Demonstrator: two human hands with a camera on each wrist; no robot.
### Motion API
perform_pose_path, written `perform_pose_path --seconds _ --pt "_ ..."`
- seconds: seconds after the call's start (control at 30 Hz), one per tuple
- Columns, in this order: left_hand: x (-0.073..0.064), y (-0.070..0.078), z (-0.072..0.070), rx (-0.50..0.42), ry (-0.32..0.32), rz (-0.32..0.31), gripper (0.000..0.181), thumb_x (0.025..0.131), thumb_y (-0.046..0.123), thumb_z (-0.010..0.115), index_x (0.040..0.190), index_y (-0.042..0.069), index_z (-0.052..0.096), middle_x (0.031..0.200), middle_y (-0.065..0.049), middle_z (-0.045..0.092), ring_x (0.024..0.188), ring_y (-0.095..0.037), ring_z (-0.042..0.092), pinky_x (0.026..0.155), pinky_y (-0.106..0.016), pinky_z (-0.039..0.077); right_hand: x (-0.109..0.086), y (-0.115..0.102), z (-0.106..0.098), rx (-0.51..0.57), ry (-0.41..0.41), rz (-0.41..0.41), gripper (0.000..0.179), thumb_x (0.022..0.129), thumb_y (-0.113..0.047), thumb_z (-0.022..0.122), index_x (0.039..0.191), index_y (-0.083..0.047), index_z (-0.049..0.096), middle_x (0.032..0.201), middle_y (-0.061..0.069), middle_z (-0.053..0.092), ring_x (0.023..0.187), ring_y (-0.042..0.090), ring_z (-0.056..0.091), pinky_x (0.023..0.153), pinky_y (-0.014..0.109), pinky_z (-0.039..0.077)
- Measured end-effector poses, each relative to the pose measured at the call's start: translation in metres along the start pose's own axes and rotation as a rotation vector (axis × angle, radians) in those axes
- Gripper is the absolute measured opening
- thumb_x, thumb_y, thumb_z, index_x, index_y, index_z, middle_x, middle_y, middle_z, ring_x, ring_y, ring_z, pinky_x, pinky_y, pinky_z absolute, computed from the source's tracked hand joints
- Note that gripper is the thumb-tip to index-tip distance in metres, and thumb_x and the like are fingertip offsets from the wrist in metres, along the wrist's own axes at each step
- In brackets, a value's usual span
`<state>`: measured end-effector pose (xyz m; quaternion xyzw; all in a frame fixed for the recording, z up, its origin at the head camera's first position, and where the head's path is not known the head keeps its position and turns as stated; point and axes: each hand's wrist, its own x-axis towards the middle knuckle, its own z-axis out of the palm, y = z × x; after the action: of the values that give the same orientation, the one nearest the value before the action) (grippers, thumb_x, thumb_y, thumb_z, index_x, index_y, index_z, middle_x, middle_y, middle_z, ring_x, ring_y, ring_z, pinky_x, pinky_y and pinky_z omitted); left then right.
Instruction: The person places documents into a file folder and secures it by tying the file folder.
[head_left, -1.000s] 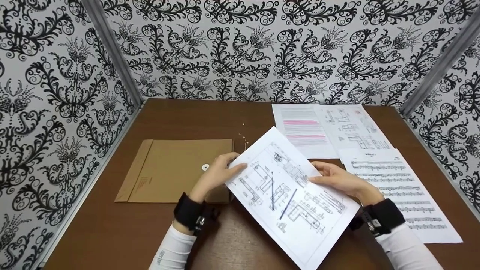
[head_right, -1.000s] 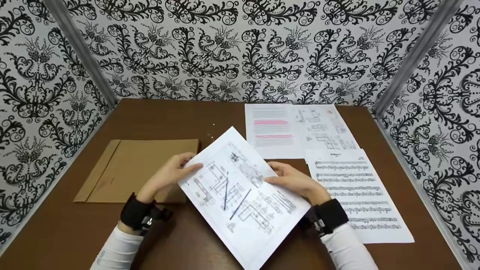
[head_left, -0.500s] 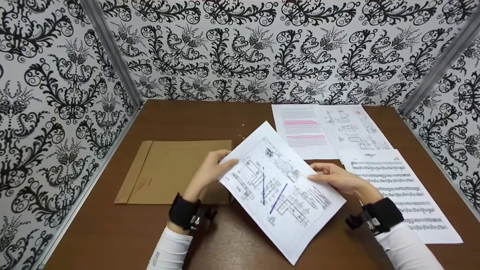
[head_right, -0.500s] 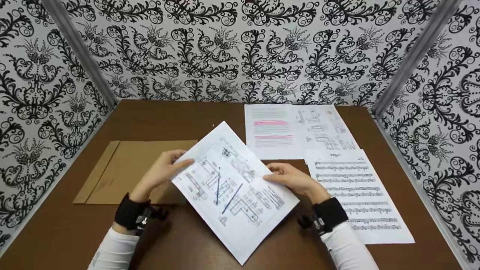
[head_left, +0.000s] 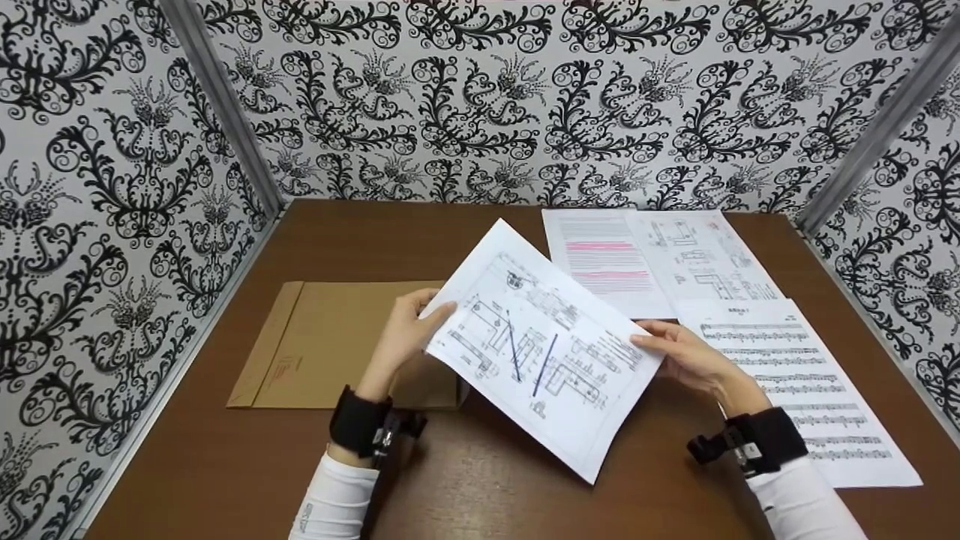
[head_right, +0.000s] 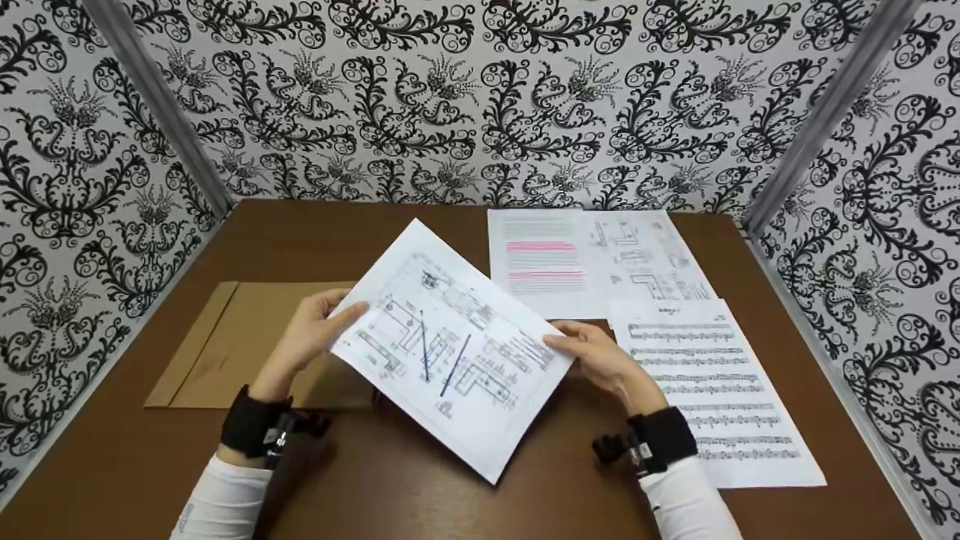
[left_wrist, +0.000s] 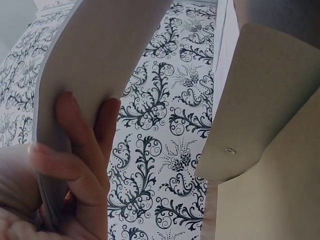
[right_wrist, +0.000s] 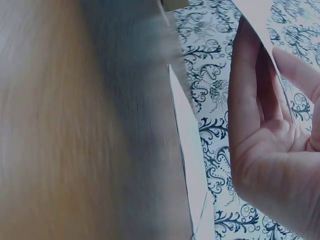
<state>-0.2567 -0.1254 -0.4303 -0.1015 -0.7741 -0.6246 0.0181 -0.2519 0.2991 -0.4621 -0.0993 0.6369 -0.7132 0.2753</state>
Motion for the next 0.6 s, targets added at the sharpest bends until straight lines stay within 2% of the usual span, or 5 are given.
perform_pose_path --seconds 0.1,0.2,0.43,0.6 --pt "0.0 -0.001 -0.001 -0.009 0.039 0.004 0.024 0.097 0.004 0.065 0.115 -0.01 0.07 0.09 -0.028 0.073 0.056 -0.007 0.063 0.052 -0.019 0.052 0.001 0.001 0.005 0.07 0.072 -0.002 0.023 0.107 -0.008 0.049 0.12 -0.02 0.064 0.107 -0.002 0.079 0.095 0.012 0.077 0.081 0.028 0.063" --pt "0.0 -0.001 -0.003 -0.023 0.079 0.005 0.023 0.096 0.003 0.065 0.115 -0.011 0.07 0.089 -0.028 0.074 0.056 -0.007 0.063 0.051 -0.019 0.052 0.003 0.004 0.011 0.113 0.112 -0.014 0.021 0.106 -0.009 0.05 0.119 -0.019 0.063 0.108 -0.003 0.079 0.096 0.011 0.077 0.082 0.027 0.062" --pt "0.002 -0.002 -0.004 -0.048 0.161 0.0 0.027 0.098 0.005 0.064 0.12 -0.009 0.068 0.095 -0.029 0.075 0.059 -0.007 0.066 0.053 -0.019 0.053 0.01 0.012 0.03 0.152 0.107 -0.01 0.021 0.107 -0.011 0.05 0.121 -0.021 0.061 0.109 -0.004 0.079 0.097 0.012 0.077 0.082 0.027 0.062" --pt "0.004 -0.003 -0.002 -0.056 0.196 0.015 0.027 0.099 0.006 0.063 0.12 -0.011 0.067 0.098 -0.032 0.074 0.059 -0.005 0.065 0.053 -0.018 0.053 0.016 0.017 0.043 0.127 0.117 -0.012 0.024 0.107 -0.014 0.052 0.131 -0.018 0.053 0.112 -0.006 0.078 0.1 0.012 0.076 0.082 0.028 0.062"
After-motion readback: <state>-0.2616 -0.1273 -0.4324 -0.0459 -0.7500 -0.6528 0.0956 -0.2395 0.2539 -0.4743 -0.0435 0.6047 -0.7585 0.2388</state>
